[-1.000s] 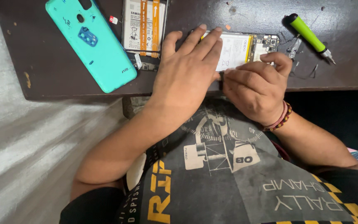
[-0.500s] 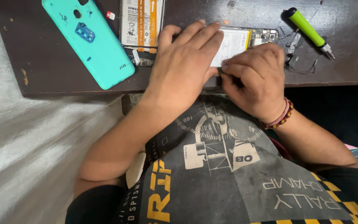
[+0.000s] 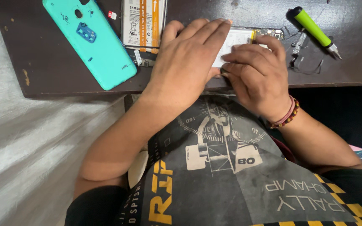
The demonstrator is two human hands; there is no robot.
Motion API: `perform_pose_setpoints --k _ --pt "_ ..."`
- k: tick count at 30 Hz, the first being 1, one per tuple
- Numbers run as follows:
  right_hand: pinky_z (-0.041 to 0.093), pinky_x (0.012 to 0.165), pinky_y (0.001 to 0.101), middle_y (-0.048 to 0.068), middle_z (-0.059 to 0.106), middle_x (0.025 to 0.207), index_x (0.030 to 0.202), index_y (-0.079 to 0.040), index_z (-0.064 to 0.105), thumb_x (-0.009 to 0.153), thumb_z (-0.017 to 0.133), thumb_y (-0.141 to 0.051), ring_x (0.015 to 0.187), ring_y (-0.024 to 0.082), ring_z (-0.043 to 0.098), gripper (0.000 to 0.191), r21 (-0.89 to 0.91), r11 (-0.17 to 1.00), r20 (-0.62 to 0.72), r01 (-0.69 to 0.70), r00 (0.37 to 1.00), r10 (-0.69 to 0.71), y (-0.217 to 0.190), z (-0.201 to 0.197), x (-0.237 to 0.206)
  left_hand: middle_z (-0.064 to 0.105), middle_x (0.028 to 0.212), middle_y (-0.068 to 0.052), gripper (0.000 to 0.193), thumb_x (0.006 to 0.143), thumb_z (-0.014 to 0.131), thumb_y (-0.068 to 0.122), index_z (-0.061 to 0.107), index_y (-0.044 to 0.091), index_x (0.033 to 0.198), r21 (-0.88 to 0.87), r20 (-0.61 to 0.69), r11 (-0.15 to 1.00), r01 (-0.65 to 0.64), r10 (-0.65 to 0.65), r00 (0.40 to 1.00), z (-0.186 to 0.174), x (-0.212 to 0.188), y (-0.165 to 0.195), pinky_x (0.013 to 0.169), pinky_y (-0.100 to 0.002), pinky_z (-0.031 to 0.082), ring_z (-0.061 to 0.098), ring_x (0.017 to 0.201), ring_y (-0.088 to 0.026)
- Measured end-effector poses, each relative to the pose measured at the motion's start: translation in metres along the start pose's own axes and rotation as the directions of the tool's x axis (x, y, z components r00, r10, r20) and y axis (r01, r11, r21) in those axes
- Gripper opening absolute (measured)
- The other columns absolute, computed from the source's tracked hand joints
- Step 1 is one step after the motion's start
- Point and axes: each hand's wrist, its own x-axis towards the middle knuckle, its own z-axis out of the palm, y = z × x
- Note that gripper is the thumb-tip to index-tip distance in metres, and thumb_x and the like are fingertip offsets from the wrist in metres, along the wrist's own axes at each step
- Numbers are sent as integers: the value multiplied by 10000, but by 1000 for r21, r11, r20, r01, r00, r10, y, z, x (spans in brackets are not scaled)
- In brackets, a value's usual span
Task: The person pries open an Oppo smartphone with a green-handled pry tool, working around the edges of the phone body, then works the tool under the battery to lift and separate it from the phone frame. A second disassembled phone and its battery sit on the table beside the work area.
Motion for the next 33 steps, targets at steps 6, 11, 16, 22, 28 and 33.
perform_pose_setpoints --k 6,11,16,22,28,33 --pt "503 1082 457 114 729 1234 1029 -18 694 956 801 21 1192 283 714 134 -1 1000 -28 -2 1000 2 -3 3 0 607 1420 -78 762 768 869 237 544 21 1422 2 -18 1000 -8 8 1000 3 0 0 1045 -462 387 545 1303 -233" --pt "518 1046 433 124 736 1215 1027 -7 702 945 791 42 1150 283 725 131 -11 1000 -44 12 999 -12 -4 4 1 609 1424 -79 735 769 858 210 559 17 1412 -9 -37 1000 -22 22 999 5 -1 1 1038 -454 395 551 1299 -229" --pt "554 1011 397 105 741 1192 1038 -4 716 937 803 54 1095 274 714 146 -16 1000 -78 17 997 -18 -3 5 0 612 1420 -80 692 768 847 201 578 24 1380 -24 -48 999 -30 28 998 7 0 1 1037 -457 395 557 1291 -237" --pt "553 993 391 90 742 1188 1064 -10 736 927 804 52 1096 271 701 165 -8 1000 -76 -11 997 10 -3 5 -2 621 1405 -85 694 774 848 205 575 19 1384 -27 -51 999 -23 22 998 6 2 1 1030 -449 398 557 1286 -241" --pt "479 1110 463 63 749 1167 1031 -40 724 944 819 26 1187 228 719 145 7 999 -35 -39 999 40 -3 4 -2 622 1401 -71 752 755 862 231 553 23 1408 -35 -24 999 -4 3 1000 4 2 1 1043 -458 391 554 1293 -227" --pt "414 1203 497 84 745 1191 1076 -38 727 959 814 6 1223 263 712 153 22 999 -14 -41 999 42 -4 -1 -1 594 1438 -64 793 787 866 242 508 35 1463 -31 -16 999 10 -10 1000 6 -3 1 1073 -485 354 527 1324 -229"
